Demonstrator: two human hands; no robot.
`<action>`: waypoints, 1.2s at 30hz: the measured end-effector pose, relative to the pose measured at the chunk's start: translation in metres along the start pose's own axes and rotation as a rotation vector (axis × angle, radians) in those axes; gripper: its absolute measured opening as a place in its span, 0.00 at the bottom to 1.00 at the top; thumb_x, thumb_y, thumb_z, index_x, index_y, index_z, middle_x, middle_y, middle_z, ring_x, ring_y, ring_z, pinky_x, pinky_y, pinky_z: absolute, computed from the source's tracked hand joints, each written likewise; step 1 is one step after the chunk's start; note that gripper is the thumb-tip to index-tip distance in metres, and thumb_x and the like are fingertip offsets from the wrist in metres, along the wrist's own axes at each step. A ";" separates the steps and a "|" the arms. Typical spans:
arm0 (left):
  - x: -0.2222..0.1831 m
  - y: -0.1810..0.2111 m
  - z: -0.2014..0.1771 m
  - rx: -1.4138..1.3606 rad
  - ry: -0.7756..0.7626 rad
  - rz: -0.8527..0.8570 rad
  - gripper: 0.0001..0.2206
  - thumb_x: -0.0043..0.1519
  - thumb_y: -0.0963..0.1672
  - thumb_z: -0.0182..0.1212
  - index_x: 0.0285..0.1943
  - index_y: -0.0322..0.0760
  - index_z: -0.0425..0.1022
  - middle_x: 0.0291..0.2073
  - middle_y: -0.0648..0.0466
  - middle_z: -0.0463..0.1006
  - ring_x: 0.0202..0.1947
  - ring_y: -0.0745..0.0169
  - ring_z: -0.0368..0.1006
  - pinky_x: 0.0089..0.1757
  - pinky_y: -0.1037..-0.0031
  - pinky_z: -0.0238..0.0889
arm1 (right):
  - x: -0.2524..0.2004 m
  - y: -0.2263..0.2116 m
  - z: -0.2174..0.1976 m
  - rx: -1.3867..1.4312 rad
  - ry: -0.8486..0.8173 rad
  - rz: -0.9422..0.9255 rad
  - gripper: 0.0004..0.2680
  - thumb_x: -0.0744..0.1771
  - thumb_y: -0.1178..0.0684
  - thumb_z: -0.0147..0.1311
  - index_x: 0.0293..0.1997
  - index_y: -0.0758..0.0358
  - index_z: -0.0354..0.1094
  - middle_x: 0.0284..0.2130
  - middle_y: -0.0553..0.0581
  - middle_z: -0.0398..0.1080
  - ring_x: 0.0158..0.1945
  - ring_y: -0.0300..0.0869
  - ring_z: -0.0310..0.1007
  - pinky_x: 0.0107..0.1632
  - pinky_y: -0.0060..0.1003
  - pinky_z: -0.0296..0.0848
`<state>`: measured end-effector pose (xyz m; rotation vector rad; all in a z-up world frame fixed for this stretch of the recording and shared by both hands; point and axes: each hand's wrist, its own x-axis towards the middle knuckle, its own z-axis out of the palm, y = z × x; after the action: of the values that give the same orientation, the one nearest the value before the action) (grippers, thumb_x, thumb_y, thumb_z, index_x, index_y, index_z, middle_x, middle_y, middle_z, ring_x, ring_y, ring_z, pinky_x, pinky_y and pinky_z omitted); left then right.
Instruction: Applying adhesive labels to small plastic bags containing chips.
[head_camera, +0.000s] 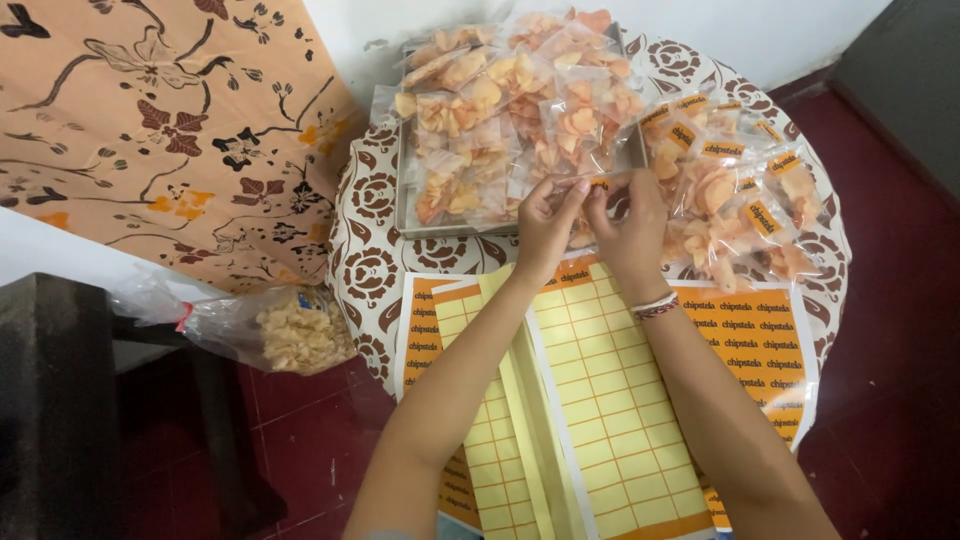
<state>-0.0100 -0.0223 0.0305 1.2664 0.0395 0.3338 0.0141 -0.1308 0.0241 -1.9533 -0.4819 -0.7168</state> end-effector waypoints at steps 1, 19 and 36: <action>0.001 -0.001 -0.001 -0.001 0.000 -0.002 0.06 0.61 0.46 0.62 0.41 0.42 0.75 0.29 0.54 0.78 0.29 0.77 0.71 0.29 0.84 0.68 | 0.001 0.004 0.000 -0.001 -0.001 0.002 0.06 0.66 0.60 0.55 0.32 0.63 0.59 0.24 0.58 0.63 0.27 0.50 0.69 0.28 0.39 0.70; -0.002 0.005 0.000 0.010 -0.027 -0.086 0.12 0.60 0.49 0.62 0.43 0.37 0.76 0.20 0.55 0.76 0.15 0.82 0.65 0.21 0.89 0.57 | 0.001 0.021 -0.004 -0.328 0.073 -0.143 0.08 0.60 0.54 0.62 0.28 0.54 0.62 0.18 0.49 0.60 0.25 0.44 0.67 0.32 0.35 0.68; -0.001 -0.006 0.000 -0.095 0.028 -0.187 0.13 0.56 0.46 0.66 0.42 0.32 0.78 0.16 0.61 0.58 0.14 0.73 0.65 0.18 0.84 0.56 | 0.001 0.026 -0.004 -0.256 0.078 -0.088 0.09 0.64 0.57 0.59 0.24 0.57 0.61 0.16 0.51 0.63 0.23 0.47 0.67 0.31 0.37 0.68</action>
<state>-0.0093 -0.0238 0.0247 1.1538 0.1636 0.1899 0.0291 -0.1464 0.0096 -2.1422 -0.4475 -0.9465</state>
